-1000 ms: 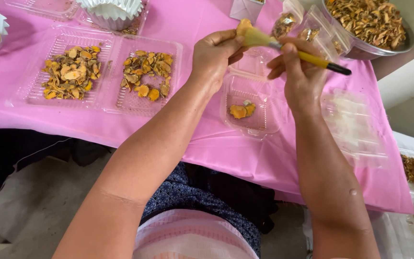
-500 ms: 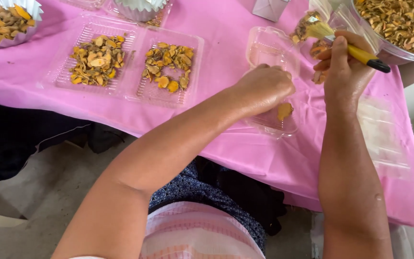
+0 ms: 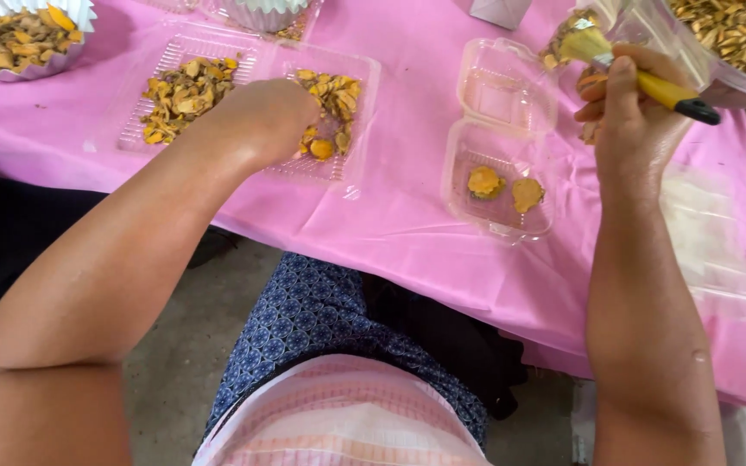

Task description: Sorting and cleaning dried turmeric pieces using a brush and placing them into plastic containers.

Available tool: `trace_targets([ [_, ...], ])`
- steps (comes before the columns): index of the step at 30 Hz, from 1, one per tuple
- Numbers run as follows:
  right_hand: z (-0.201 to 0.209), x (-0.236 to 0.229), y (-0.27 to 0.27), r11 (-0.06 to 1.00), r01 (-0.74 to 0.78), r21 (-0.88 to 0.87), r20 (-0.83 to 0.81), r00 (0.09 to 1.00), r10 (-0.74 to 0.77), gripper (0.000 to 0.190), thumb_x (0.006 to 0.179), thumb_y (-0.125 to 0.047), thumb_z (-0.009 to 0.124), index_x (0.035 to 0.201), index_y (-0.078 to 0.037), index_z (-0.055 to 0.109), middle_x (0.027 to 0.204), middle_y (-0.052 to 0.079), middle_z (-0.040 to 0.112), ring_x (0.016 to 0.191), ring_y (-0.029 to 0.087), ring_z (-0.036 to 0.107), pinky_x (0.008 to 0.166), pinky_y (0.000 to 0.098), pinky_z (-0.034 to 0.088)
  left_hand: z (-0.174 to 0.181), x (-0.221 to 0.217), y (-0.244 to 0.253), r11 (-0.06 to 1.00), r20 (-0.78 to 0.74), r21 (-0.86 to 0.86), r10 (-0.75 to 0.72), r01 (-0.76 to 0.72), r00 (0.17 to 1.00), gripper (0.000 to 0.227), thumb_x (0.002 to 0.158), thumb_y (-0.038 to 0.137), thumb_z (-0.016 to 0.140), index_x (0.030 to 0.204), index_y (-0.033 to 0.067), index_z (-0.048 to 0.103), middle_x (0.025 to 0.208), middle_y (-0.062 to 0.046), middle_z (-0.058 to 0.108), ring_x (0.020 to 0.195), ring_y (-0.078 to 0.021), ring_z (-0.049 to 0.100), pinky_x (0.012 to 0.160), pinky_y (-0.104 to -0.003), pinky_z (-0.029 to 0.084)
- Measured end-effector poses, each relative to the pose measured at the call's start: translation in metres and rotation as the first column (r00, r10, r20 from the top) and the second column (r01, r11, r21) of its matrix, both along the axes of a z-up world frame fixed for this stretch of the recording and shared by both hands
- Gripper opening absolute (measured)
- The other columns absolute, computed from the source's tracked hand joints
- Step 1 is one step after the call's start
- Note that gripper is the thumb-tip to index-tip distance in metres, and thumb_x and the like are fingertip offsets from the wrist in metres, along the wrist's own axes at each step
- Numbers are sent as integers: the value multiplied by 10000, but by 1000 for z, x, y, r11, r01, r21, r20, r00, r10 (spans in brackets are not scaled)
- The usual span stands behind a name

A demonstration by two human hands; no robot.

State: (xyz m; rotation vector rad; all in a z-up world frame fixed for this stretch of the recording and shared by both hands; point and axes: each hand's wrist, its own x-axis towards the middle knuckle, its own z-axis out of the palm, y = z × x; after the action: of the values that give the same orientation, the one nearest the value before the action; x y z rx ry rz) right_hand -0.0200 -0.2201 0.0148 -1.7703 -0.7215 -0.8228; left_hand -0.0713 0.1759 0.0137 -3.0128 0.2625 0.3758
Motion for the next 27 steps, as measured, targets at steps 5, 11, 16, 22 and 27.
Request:
trace_targets([
  [5,3,-1,2,999,32,8,-35,999,-32,169,1196,-34,532,1226,85,647,867,235,695,611,233,668,526,300,559,3,9,-6,994,-22,-79,77,-78,997,268,767,-168,467,835,68,573,732,-80,491,617,-259,458,540,-385,391],
  [11,5,-6,3,999,42,-4,-71,997,-42,183,1189,-54,527,1234,72,652,866,220,688,637,227,675,553,292,583,31,7,-23,969,-33,-217,117,-121,993,344,896,-127,483,1140,86,601,1080,-101,604,902,-322,637,764,-438,517],
  [16,4,-5,9,999,-41,24,-85,995,43,168,1195,-43,565,1245,95,646,847,210,669,653,244,685,550,314,607,39,27,-59,742,75,-658,231,-126,970,250,1038,202,570,1194,178,763,1137,-47,756,766,-194,711,716,-369,554],
  [22,13,-20,22,976,-145,161,-87,983,160,252,1114,-178,614,1206,53,652,812,214,670,598,252,651,534,308,561,13,88,-149,312,284,-930,271,195,920,144,798,156,870,687,183,783,750,24,808,640,-23,718,623,-206,615],
  [27,15,-25,26,972,-190,139,-192,958,215,220,1125,-135,580,1208,51,662,838,204,671,625,251,667,569,311,597,23,76,-185,-172,-129,-980,177,-98,976,106,870,120,789,892,18,770,830,-103,782,553,-160,672,495,-272,572],
])
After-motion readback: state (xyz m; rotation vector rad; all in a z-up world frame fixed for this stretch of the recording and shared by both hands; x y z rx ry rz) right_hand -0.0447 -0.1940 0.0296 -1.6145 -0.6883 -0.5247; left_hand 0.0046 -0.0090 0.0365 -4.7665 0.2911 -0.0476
